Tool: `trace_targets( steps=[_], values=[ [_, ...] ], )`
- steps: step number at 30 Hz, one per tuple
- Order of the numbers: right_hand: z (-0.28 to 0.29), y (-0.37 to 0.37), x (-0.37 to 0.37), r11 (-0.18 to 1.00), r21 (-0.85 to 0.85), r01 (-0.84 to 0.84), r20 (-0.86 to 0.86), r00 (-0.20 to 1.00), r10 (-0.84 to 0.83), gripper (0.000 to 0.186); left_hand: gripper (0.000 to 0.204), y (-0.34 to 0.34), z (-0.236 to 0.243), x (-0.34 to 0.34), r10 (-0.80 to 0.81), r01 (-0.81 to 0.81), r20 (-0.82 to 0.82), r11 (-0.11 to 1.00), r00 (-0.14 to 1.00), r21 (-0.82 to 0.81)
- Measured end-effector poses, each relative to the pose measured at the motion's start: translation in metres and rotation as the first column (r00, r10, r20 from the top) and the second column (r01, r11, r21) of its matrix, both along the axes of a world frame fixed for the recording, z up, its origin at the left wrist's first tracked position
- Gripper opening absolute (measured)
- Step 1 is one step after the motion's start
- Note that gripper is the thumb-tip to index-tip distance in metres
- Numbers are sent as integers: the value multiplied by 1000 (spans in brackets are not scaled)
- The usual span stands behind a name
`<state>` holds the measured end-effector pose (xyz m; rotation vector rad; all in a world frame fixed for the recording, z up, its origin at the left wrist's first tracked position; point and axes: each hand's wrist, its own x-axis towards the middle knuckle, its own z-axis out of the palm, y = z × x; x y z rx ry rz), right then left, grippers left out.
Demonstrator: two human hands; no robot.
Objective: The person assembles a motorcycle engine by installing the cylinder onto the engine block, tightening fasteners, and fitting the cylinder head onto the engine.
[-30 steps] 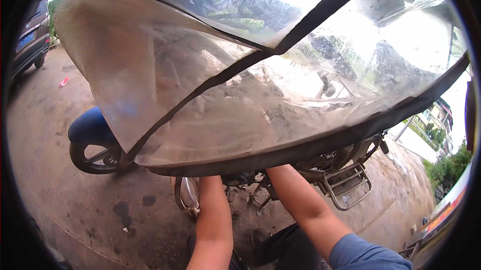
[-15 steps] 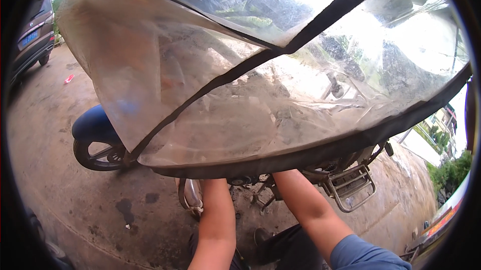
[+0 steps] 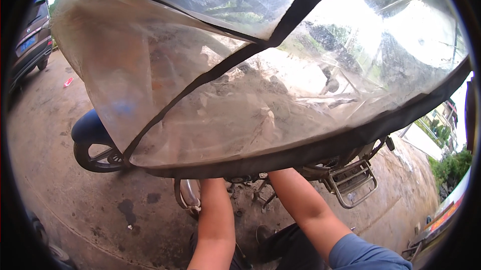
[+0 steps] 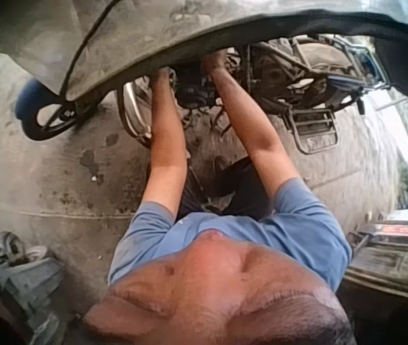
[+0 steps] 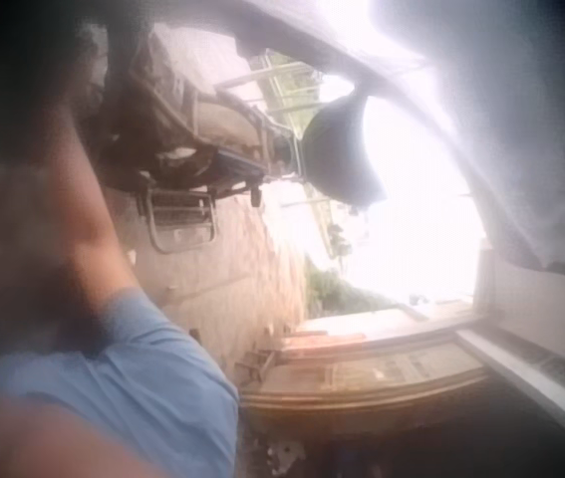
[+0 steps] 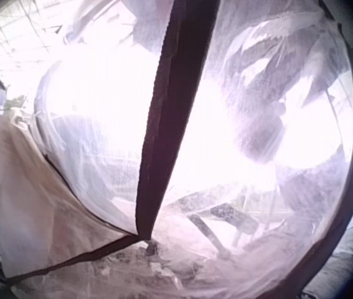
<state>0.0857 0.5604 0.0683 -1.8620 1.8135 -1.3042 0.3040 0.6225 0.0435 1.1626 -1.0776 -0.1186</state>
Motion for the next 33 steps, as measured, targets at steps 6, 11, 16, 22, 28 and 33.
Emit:
trace_targets(
  steps=[6, 11, 16, 22, 28, 33],
  values=[
    [-10, -2, -7, 923, -385, -2, -227, 969, -92, 43, 24, -5, 5, -8, -15, 15, 4, 1000, 1000, -12],
    [-1, -7, -14, 878, -467, 102, -200, 955, -217, 47, 24, -7, 12, -16, -39, 39, 3, 999, 999, -31],
    [-9, -10, -10, 821, -561, 103, -524, 724, -449, 49, 24, -5, 10, -17, -44, 44, 9, 999, 999, -31],
    [-4, 7, 5, 850, -525, 31, -366, 894, -259, 44, 24, -5, 1, -12, -35, 36, 22, 999, 999, -20],
    [14, -16, -56, 912, -359, 199, -379, 862, -337, 54, 24, -13, 30, -43, -117, 117, 8, 990, 993, -78],
    [30, 39, 33, 863, -490, 128, -165, 958, -236, 21, 24, -24, -1, -4, -39, 40, 39, 999, 998, -30]
  ],
)
